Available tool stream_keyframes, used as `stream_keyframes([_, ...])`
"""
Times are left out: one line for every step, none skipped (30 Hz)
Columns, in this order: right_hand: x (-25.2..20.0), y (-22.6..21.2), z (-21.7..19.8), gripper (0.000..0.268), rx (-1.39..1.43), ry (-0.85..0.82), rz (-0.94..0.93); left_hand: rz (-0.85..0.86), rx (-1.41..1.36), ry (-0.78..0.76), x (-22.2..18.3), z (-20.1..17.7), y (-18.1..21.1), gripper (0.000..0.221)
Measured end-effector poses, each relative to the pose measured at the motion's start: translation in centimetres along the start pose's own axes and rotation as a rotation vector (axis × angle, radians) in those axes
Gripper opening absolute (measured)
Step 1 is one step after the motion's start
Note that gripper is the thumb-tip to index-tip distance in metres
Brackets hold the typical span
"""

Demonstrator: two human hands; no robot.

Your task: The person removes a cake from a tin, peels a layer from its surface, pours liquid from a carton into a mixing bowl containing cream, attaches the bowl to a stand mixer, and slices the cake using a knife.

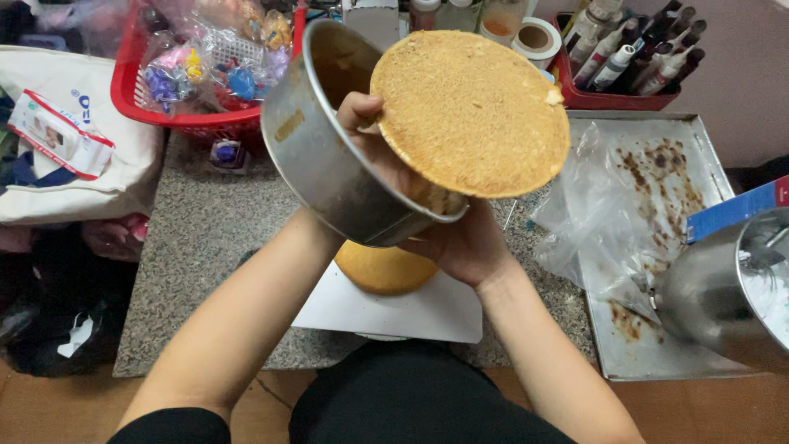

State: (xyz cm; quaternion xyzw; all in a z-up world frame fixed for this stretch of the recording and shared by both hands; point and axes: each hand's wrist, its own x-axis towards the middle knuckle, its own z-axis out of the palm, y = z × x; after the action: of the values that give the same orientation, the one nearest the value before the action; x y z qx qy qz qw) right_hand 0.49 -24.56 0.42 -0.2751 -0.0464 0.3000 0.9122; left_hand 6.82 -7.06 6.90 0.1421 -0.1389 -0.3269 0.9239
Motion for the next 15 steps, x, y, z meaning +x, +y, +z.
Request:
stream_keyframes([-0.8,-0.8,-0.6,0.083,-0.067,0.033,-0.036,0.022,-0.005,-0.006,-0.1,-0.3,-0.3,0.077])
stream_keyframes([-1.8,-1.7,-1.4,0.083,-0.133,0.066,-0.072,0.036,-0.013,-0.016,-0.2,-0.7,-0.8,0.078])
stream_keyframes([-2.9,-2.4,-2.3,0.083,-0.199,0.103,-0.107,0.054,-0.023,-0.023,0.0,-1.1,-1.4,0.079])
stream_keyframes([-3.9,-2.8,-3.2,0.083,-0.212,0.151,-0.142,0.051,-0.047,-0.055,0.3,-1.7,-2.2,0.080])
stream_keyframes([-4.8,-2.9,-4.2,0.083,-0.227,0.201,-0.178,0.057,-0.064,-0.081,0.6,-2.4,-3.0,0.081])
stream_keyframes([-5.5,-3.0,-5.2,0.082,-0.242,0.252,-0.214,0.056,-0.084,-0.129,1.0,-3.2,-4.0,0.085])
stream_keyframes([-6.2,-3.1,-6.0,0.078,-0.278,0.370,-0.214,0.053,-0.117,-0.094,1.4,-4.1,-5.1,0.084])
stream_keyframes([-6.9,-3.3,-6.7,0.073,-0.313,0.488,-0.213,0.050,-0.150,-0.058,1.8,-4.9,-6.1,0.084])
stream_keyframes([-7.6,-3.5,-7.2,0.069,-0.347,0.604,-0.212,0.046,-0.180,-0.022,2.2,-5.8,-7.3,0.083])
stream_keyframes([-8.3,-3.7,-7.5,0.069,-0.353,0.612,-0.229,0.053,-0.160,0.013,2.6,-6.6,-8.6,0.077])
stream_keyframes([-8.9,-3.8,-7.6,0.069,-0.358,0.619,-0.244,0.052,-0.156,0.046,2.9,-7.4,-9.9,0.075])
stream_keyframes([-9.6,-4.1,-7.6,0.069,-0.363,0.625,-0.259,0.046,-0.155,0.070,3.2,-8.2,-11.1,0.074])
stream_keyframes([-10.2,-4.3,-7.5,0.068,-0.353,0.660,-0.251,0.026,-0.178,0.091,3.4,-8.8,-12.4,0.072])
stream_keyframes([-10.9,-4.7,-7.4,0.068,-0.342,0.694,-0.243,0.004,-0.208,0.102,3.7,-9.4,-13.5,0.071])
stream_keyframes([-11.5,-5.0,-7.3,0.067,-0.331,0.730,-0.237,-0.013,-0.228,0.113,4.0,-9.9,-14.5,0.070])
